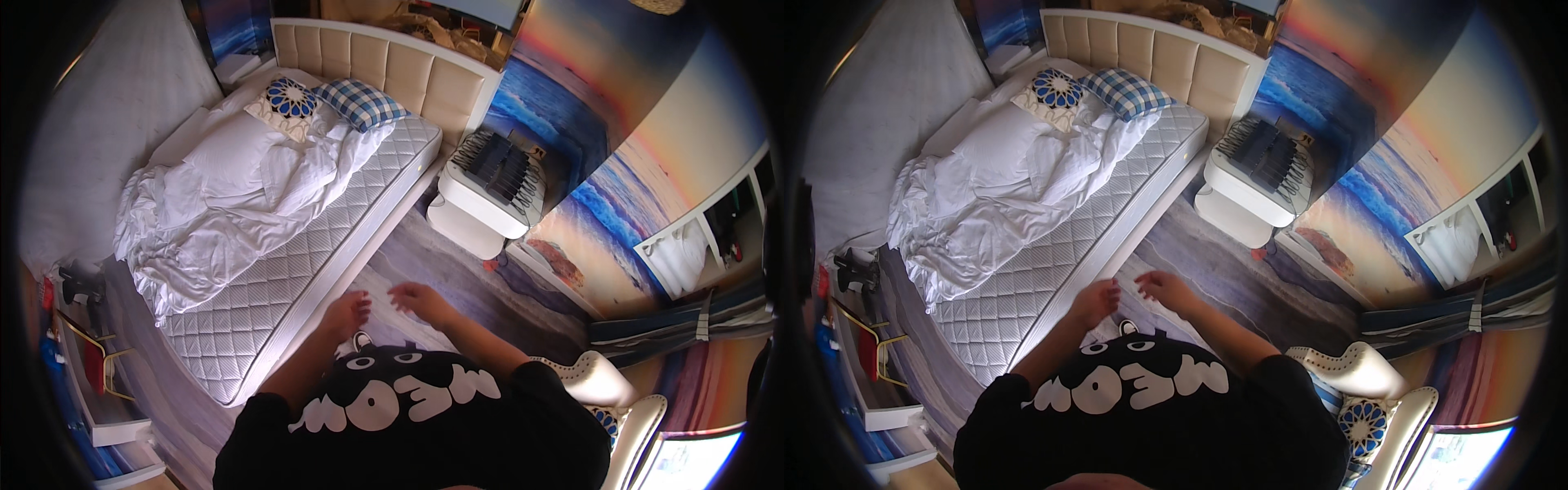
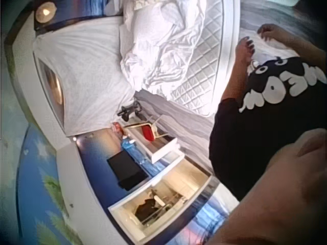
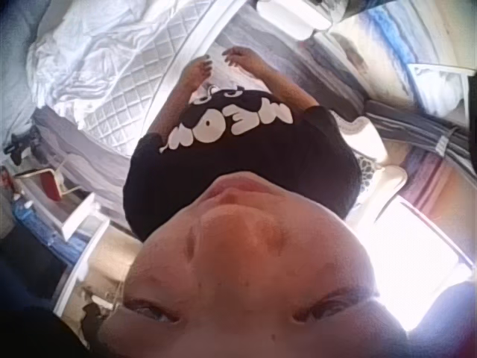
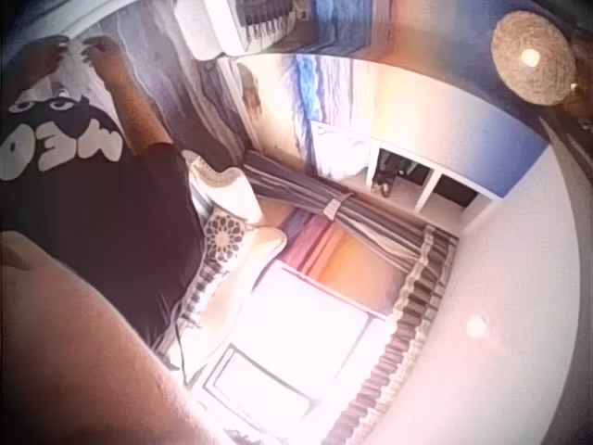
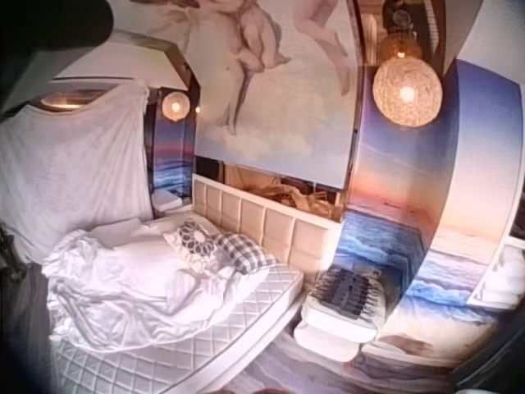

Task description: The person arranges several decorative pillows on a sofa, moving them from a bed and placing them in a neat row. The person then picks up a white pillow, inserts it into a pillowcase, and places the finished pillow on the sofa.

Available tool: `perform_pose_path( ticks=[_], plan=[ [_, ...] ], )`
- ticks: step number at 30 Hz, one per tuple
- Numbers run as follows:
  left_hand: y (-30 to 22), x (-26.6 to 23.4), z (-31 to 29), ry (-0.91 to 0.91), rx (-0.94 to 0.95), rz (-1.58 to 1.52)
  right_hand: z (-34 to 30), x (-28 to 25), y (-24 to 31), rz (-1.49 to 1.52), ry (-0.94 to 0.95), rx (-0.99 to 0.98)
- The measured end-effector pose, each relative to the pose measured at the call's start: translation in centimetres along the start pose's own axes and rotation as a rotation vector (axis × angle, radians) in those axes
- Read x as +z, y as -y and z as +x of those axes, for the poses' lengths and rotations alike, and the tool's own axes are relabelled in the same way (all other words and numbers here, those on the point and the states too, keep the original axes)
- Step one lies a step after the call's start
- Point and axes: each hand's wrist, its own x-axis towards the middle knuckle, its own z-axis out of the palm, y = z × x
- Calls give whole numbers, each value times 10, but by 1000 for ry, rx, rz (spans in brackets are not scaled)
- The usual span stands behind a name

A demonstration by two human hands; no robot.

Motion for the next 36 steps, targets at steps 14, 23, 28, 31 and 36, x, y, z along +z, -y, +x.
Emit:
perform_pose_path(
  ticks=[14, 23, 28, 31, 36],
  plan=[
    [-200, -24, 139, -126, -3, -171, 273, -98, 56, 523, -22, 203],
    [-288, -8, 294, -364, 39, -448, 569, -215, 47, 804, -113, 473],
    [-318, 25, 396, -382, 33, -396, 715, -253, 33, 817, -243, 567],
    [-331, 31, 440, -409, -14, -427, 776, -261, 27, 764, -262, 543],
    [-344, 22, 486, -508, -61, -442, 835, -261, 21, 765, -257, 490]
  ],
)
